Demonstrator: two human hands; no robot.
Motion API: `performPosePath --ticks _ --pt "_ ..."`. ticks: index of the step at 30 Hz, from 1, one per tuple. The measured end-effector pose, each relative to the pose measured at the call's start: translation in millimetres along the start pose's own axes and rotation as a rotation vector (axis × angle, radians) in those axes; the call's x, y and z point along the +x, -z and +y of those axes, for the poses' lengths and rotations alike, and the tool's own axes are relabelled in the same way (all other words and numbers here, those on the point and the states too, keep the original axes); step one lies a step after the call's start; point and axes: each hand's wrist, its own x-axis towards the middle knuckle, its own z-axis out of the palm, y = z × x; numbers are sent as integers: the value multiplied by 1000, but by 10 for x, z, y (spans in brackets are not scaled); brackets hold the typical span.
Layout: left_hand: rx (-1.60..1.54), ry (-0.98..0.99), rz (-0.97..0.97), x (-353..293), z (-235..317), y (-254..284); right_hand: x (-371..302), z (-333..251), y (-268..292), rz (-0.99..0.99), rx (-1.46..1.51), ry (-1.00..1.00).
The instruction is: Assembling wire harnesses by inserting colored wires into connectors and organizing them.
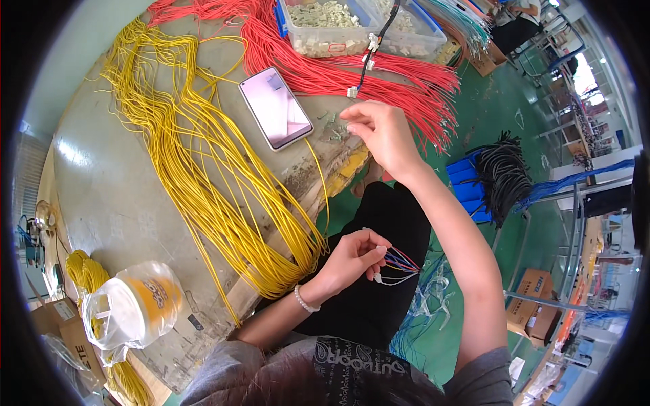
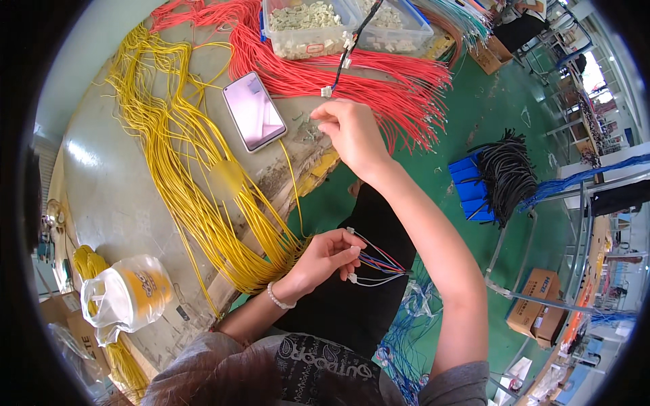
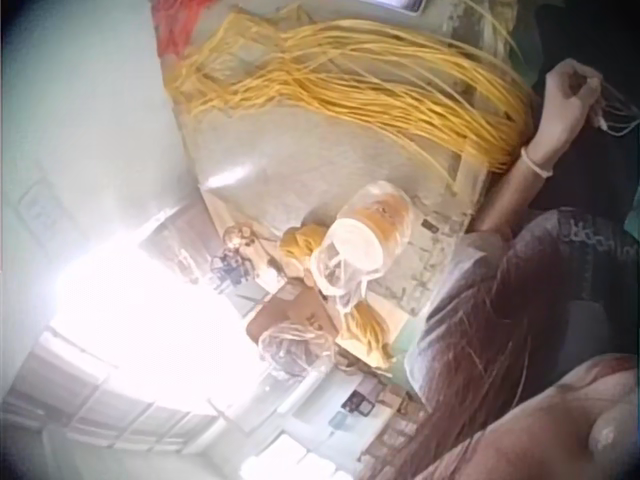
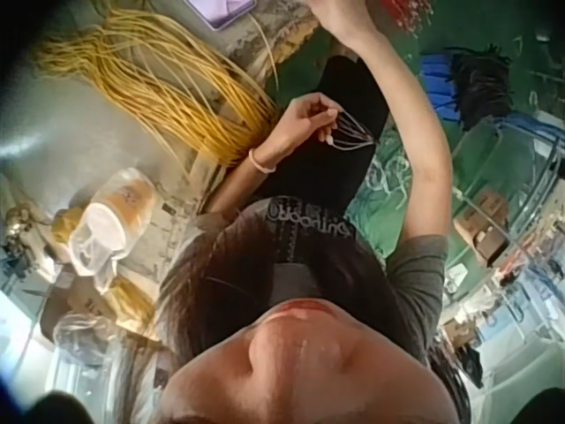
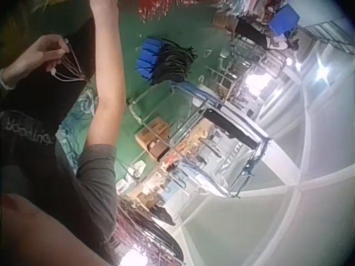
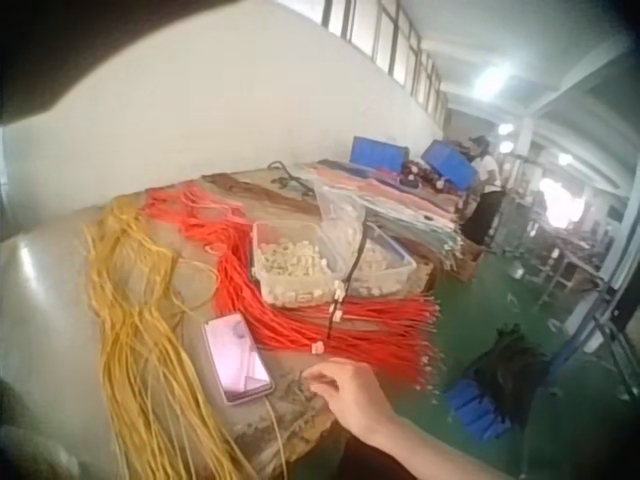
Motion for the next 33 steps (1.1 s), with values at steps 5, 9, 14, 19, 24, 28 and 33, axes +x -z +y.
performPosePath --ticks 5,9,14,19,24,28,33 --pt "3 -17 2 -15 -4 -22 -21 28 -51 74 -16 -32" --pt "19 -14 8 -27 -3 -28 -48 31 -32 126 -12 81" --pt "30 -5 5 -30 -25 -32 -122 4 84 230 -209 71" --pt "9 -17 -2 -30 -47 -30 -89 -12 41 98 -347 29" --pt "13 -19 4 -57 -68 -14 -37 33 66 -27 -445 58" --pt "10 -27 -5 -58 -94 -3 -39 20 103 -21 -479 193" --pt "-1 -1 0 -64 -130 53 -230 -123 118 100 -309 83"
